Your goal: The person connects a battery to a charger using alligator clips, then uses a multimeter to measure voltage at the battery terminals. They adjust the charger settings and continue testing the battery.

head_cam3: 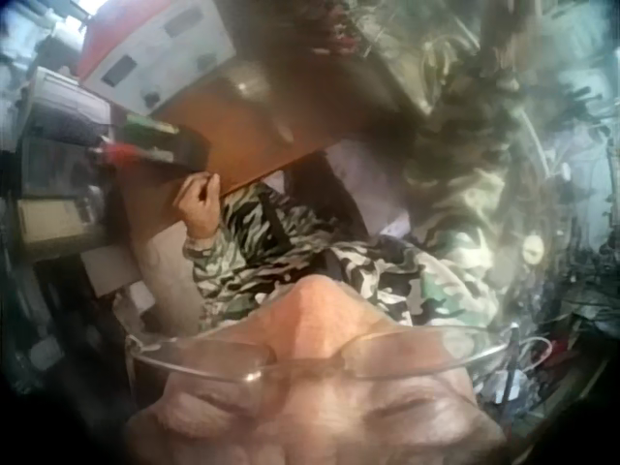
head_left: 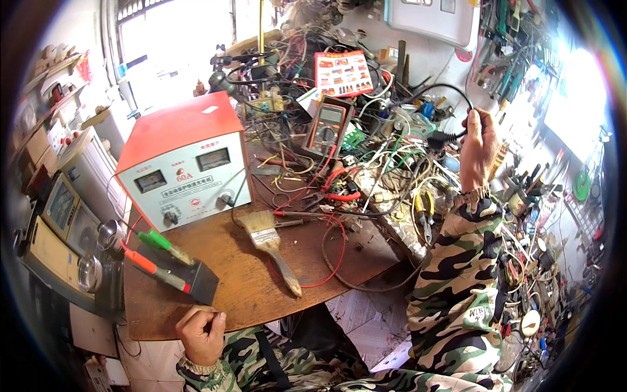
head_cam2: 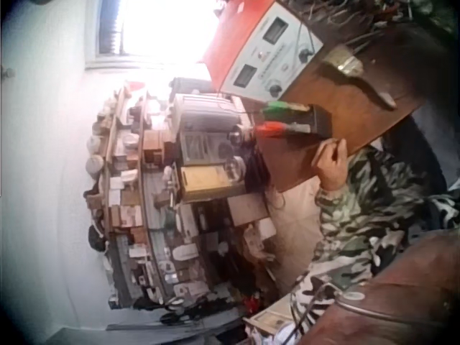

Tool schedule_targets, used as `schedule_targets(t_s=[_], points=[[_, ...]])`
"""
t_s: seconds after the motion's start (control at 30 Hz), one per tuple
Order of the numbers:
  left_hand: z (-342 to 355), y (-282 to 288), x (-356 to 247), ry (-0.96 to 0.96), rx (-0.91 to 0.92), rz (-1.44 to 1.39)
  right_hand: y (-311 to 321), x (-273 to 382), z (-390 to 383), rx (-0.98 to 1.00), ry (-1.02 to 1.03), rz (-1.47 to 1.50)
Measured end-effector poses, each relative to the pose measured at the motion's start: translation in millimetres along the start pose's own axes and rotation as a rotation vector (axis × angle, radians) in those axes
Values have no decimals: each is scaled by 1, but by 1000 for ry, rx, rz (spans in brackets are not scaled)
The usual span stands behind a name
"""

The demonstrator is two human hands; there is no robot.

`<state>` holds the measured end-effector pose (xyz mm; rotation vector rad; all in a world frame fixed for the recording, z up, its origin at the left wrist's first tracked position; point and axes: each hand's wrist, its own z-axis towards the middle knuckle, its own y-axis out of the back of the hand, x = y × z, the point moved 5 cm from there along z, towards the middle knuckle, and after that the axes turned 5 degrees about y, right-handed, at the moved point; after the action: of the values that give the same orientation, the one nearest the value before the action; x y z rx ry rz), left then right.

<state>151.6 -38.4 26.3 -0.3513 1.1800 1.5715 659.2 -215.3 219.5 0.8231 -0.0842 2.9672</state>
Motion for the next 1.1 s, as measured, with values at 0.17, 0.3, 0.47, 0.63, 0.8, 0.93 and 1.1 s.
schedule_targets(t_s=[0.17,0.3,0.47,0.63,0.8,0.93,1.1], points=[[2,2,-3,2,-13,-11,-25,0,-8,380,8,28],[5,1,-1,71,37,1,-14,-18,-4,102,-101,191],[3,5,5,120,140,59,50,-38,30,-303,-139,499],[13,8,-19,68,191,70,69,-58,48,-391,-256,718],[15,7,-17,38,184,90,43,-56,41,-175,-376,696],[16,8,-21,87,260,139,30,-63,28,-64,-373,600],[24,4,-22,110,325,58,35,-44,27,-182,-381,521]])
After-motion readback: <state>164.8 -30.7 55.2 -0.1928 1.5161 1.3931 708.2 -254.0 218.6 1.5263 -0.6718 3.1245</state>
